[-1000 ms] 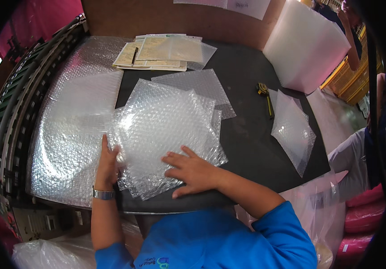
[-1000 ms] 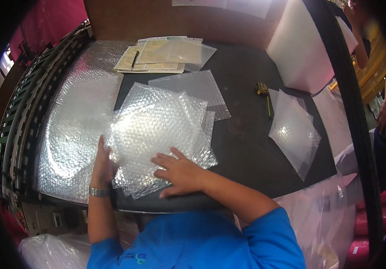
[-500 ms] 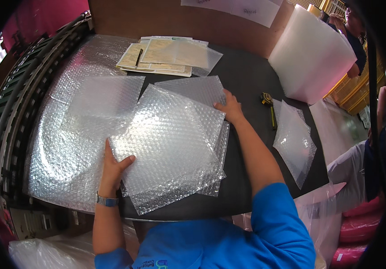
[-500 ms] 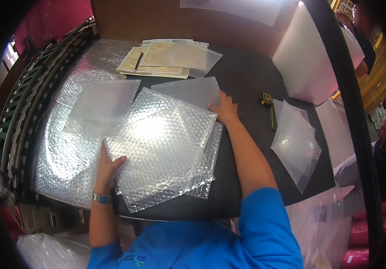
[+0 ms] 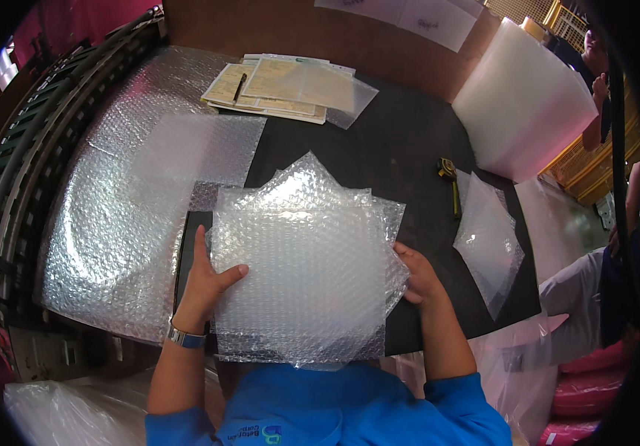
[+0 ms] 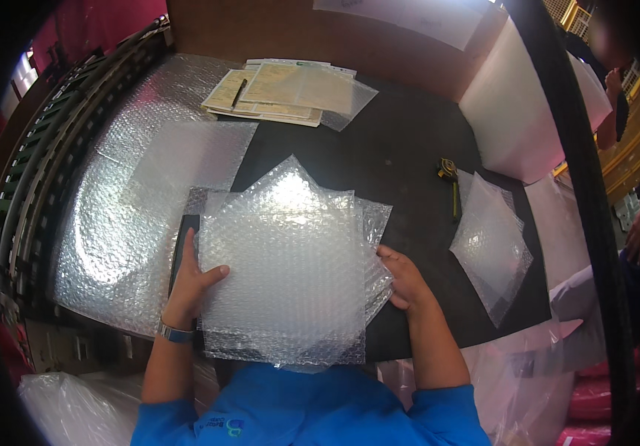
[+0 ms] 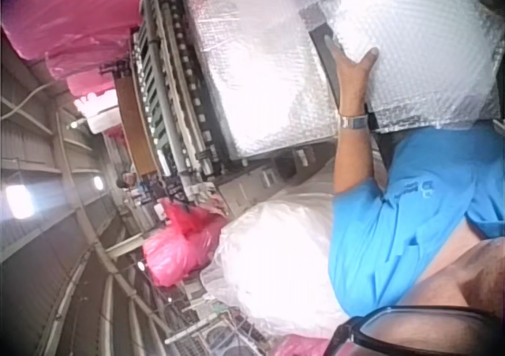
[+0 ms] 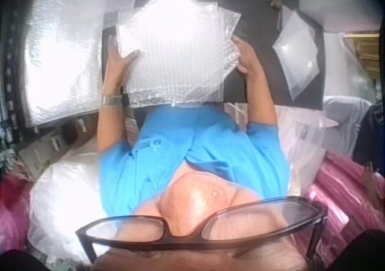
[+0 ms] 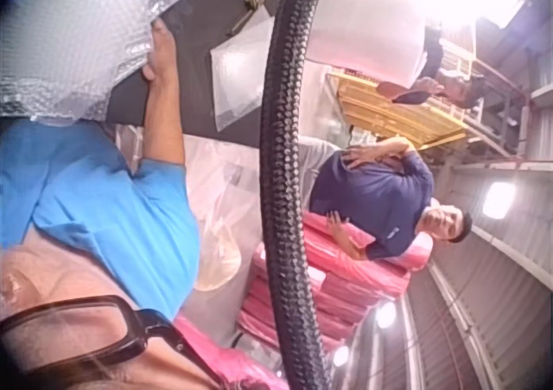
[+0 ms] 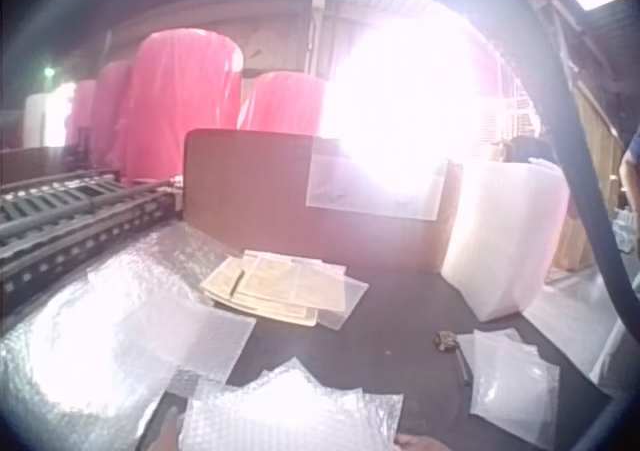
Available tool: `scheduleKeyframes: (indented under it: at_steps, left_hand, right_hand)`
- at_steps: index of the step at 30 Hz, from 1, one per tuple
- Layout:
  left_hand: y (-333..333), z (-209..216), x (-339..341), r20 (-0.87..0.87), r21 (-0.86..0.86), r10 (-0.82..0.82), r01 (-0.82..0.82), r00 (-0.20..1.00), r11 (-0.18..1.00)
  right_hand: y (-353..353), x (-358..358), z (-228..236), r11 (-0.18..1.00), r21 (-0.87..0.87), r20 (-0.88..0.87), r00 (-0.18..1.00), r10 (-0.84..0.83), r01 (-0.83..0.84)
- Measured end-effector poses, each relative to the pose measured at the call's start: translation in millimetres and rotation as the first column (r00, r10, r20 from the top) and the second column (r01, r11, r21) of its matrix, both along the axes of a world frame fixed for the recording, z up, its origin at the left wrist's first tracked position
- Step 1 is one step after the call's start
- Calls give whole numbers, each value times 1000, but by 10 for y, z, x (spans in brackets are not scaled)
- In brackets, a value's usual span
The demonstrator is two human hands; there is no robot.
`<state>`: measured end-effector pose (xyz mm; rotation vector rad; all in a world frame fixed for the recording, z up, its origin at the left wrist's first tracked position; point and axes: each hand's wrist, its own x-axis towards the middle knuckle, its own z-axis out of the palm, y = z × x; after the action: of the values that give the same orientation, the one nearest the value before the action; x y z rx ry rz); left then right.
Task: The person stands at a workstation and repeatedly picks up stacks of bubble wrap sheets. They separate the sheets and place them into a large clear plastic bag positioned to their left. The person continues this process, handling the bubble wrap and organizing it into the bag.
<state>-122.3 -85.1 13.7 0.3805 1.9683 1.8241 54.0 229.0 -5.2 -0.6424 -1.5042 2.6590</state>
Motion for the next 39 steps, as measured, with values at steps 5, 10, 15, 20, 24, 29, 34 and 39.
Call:
scheduleKeyframes:
  at_steps: [5, 10, 15, 20, 24, 29, 34, 39]
  left_hand:
    - [-60, 21, 110, -126, -265, -29, -5, 992, 964]
    - [99, -5, 156, -316, -320, -130, 23, 940, 947]
    - [416, 106, 186, 8, 20, -96, 96, 995, 995]
    - [407, 219, 169, 83, 280, -286, 253, 955, 926]
    - [79, 411, 158, -240, 101, -308, 340, 920, 935]
    - [51, 642, 201, -281, 445, -238, 346, 930, 826]
    - [165, 231, 138, -318, 469, -113, 260, 941, 844]
    - [239, 441, 193, -364, 432, -128, 289, 923, 854]
  right_hand:
    - [-250, 138, 313, 929, -338, -436, 900, -15, -149]
    - [-443, 347, -16, 967, -219, -314, 929, -196, 130]
    - [-335, 320, 171, 931, 79, -143, 928, -344, 357]
    - [-192, 502, 246, 920, 150, -394, 876, -280, 362]
    - [106, 607, 316, 913, 212, -550, 815, -182, 348]
    - [162, 330, 662, 922, 292, -591, 806, -34, 253]
    - [48, 120, 629, 937, 240, -458, 881, -121, 254]
    - [104, 1, 581, 875, 296, -580, 800, -155, 384]
